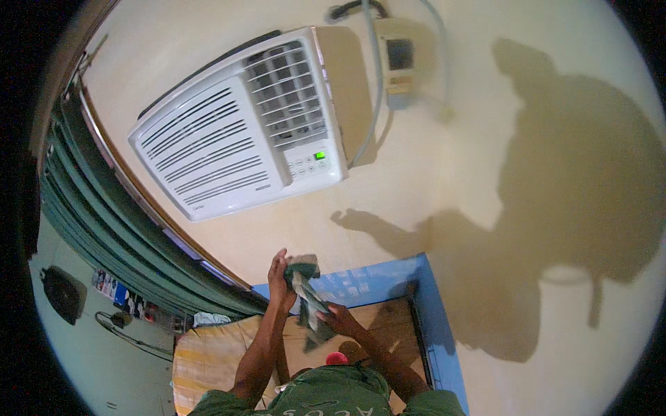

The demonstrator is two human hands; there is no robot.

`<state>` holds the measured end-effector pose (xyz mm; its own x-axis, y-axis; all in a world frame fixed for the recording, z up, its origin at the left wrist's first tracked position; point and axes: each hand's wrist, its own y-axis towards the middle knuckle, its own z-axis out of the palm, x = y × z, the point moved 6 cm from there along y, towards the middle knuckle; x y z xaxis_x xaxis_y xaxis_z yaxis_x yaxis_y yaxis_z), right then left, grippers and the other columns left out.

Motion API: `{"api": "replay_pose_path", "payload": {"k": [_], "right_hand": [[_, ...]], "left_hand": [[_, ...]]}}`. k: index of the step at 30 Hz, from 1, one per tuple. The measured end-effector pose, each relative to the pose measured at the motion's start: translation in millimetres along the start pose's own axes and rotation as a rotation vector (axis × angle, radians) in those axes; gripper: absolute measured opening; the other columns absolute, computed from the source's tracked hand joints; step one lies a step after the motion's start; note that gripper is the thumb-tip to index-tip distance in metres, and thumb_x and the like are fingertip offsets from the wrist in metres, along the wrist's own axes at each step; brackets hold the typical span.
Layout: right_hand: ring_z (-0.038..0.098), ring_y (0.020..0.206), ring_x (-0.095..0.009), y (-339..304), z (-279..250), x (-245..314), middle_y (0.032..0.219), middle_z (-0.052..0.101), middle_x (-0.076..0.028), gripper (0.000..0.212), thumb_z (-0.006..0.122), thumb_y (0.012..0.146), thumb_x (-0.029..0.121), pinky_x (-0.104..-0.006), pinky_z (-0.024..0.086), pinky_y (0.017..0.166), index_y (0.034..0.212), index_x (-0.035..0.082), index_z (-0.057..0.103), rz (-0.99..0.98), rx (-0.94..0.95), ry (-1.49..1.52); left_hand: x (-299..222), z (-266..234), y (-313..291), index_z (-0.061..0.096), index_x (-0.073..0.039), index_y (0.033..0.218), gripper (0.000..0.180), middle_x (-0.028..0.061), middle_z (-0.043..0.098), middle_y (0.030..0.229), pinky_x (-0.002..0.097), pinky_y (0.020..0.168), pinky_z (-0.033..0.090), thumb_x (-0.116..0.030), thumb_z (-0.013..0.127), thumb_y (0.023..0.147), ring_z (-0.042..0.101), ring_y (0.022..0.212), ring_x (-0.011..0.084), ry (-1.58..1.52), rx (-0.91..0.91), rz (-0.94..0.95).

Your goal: The person uses a remote to adjust the air conditioner, then wipes the unit with a cloth. They open the front panel, wipe the interior, close the panel, and press buttons on the control panel to adjust settings.

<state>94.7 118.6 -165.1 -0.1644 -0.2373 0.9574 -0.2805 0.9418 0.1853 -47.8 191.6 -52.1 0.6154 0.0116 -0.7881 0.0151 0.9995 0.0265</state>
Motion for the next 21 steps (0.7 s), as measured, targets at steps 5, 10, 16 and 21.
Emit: {"api": "replay_pose_path", "payload": {"k": [5,10,16,21], "right_hand": [[0.056,0.11,-0.031,-18,-120,84,0.118,0.056,-0.015,0.043,0.058,0.088,0.019,-0.0395,0.041,0.101,0.127,0.002,0.053,-0.344,-0.644,0.005],[0.052,0.108,-0.018,92,-220,200,0.12,0.053,-0.011,0.04,0.047,0.103,0.028,-0.0353,0.044,0.095,0.134,0.003,0.042,-0.582,-0.689,0.436],[0.052,0.117,-0.04,224,-259,330,0.121,0.055,-0.026,0.031,0.047,0.102,0.018,-0.0455,0.038,0.099,0.128,0.001,0.048,-0.708,-0.8,0.063],[0.05,0.11,-0.046,271,-311,442,0.112,0.054,-0.028,0.037,0.054,0.079,-0.004,-0.0511,0.038,0.099,0.116,-0.002,0.054,-1.004,-0.954,-0.424]], "left_hand": [[49,-63,-30,0.049,-0.009,0.134,0.046,0.0125,0.062,0.12,0.037,0.085,0.052,-0.027,0.065,0.096,0.061,0.105,0.022,0.388,0.037,-0.247],[65,-147,-57,0.051,-0.008,0.132,0.048,0.0118,0.065,0.115,0.0371,0.08,0.053,-0.036,0.066,0.095,0.064,0.098,0.0219,0.504,-0.018,-0.291],[38,-203,-108,0.055,-0.006,0.127,0.045,0.0107,0.068,0.105,0.0354,0.069,0.055,-0.036,0.065,0.095,0.067,0.087,0.0214,0.503,-0.232,-0.271],[24,-231,-140,0.055,-0.005,0.125,0.044,0.0117,0.069,0.098,0.0349,0.067,0.055,-0.035,0.065,0.095,0.067,0.082,0.0208,0.464,-0.461,-0.269]]}}
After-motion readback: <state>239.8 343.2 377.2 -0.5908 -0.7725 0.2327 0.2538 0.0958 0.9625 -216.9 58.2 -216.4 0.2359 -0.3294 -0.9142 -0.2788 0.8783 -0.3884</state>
